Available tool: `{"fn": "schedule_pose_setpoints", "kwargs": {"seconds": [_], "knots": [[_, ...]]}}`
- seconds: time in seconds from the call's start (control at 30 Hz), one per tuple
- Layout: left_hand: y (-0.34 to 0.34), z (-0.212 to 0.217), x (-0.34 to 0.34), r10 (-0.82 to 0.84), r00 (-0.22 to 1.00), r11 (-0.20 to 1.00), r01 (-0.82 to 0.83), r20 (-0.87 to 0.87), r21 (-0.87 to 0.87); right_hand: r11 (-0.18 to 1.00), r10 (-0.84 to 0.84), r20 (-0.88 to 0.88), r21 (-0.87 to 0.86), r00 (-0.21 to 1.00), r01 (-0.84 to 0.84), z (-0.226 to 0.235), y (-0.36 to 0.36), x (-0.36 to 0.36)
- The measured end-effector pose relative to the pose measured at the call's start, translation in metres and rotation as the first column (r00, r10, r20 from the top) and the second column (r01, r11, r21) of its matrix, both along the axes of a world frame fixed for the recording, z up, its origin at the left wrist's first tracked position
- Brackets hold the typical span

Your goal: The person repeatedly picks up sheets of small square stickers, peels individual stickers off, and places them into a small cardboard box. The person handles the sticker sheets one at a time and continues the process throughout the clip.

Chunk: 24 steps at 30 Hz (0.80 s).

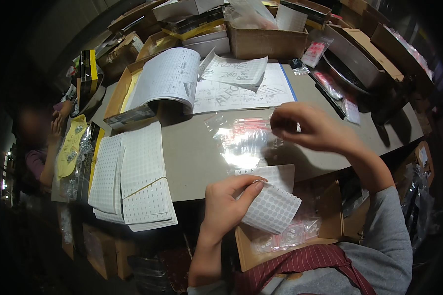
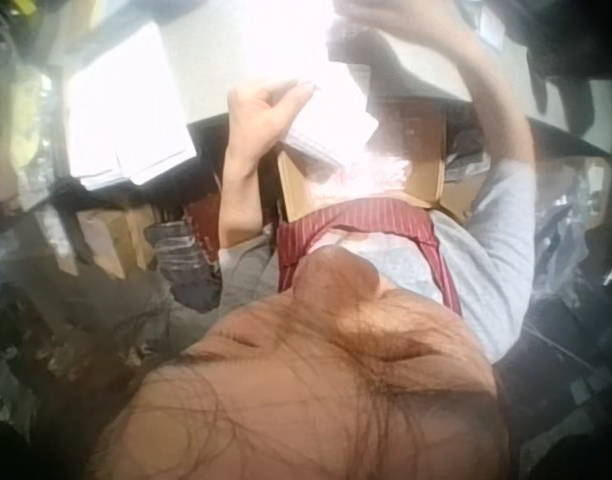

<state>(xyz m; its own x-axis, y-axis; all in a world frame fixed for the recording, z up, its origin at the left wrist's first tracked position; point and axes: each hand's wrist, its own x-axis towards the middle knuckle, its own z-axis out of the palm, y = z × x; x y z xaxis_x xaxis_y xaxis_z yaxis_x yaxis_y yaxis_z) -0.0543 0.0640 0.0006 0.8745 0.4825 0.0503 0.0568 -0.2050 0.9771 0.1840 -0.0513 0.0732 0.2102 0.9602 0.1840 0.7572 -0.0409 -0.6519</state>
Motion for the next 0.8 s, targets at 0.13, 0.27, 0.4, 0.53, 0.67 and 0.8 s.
{"fn": "schedule_pose_setpoints", "kwargs": {"seconds": [0.13, 0.27, 0.4, 0.53, 0.67, 0.8], "knots": [[-0.001, 0.004, 0.004, -0.026, 1.0, 1.0, 0.026, 0.009, 0.001, 0.963, -0.03, -0.061, -0.271, 0.998, 0.012, -0.001, 0.009, 0.03], [-0.001, 0.002, 0.004, -0.019, 1.0, 1.0, 0.019, 0.008, -0.006, 0.959, 0.023, 0.091, -0.282, 0.996, 0.003, -0.017, 0.018, 0.03], [-0.001, 0.003, 0.004, -0.019, 1.0, 1.0, 0.019, 0.006, -0.006, 0.983, -0.044, 0.363, -0.153, 0.931, 0.106, -0.039, 0.014, 0.032], [-0.001, 0.005, 0.004, -0.011, 1.0, 1.0, 0.011, -0.001, -0.006, 0.905, -0.139, 0.463, -0.299, 0.875, 0.302, -0.018, 0.0, 0.043], [0.0, 0.007, 0.003, -0.026, 1.0, 1.0, 0.025, -0.015, -0.016, 0.979, 0.002, 0.252, -0.199, 0.968, 0.05, -0.012, 0.001, 0.042], [0.0, 0.008, 0.003, -0.032, 0.999, 0.999, 0.031, -0.017, -0.037, 0.993, 0.075, 0.11, -0.098, 0.991, -0.064, -0.02, 0.003, 0.033]]}}
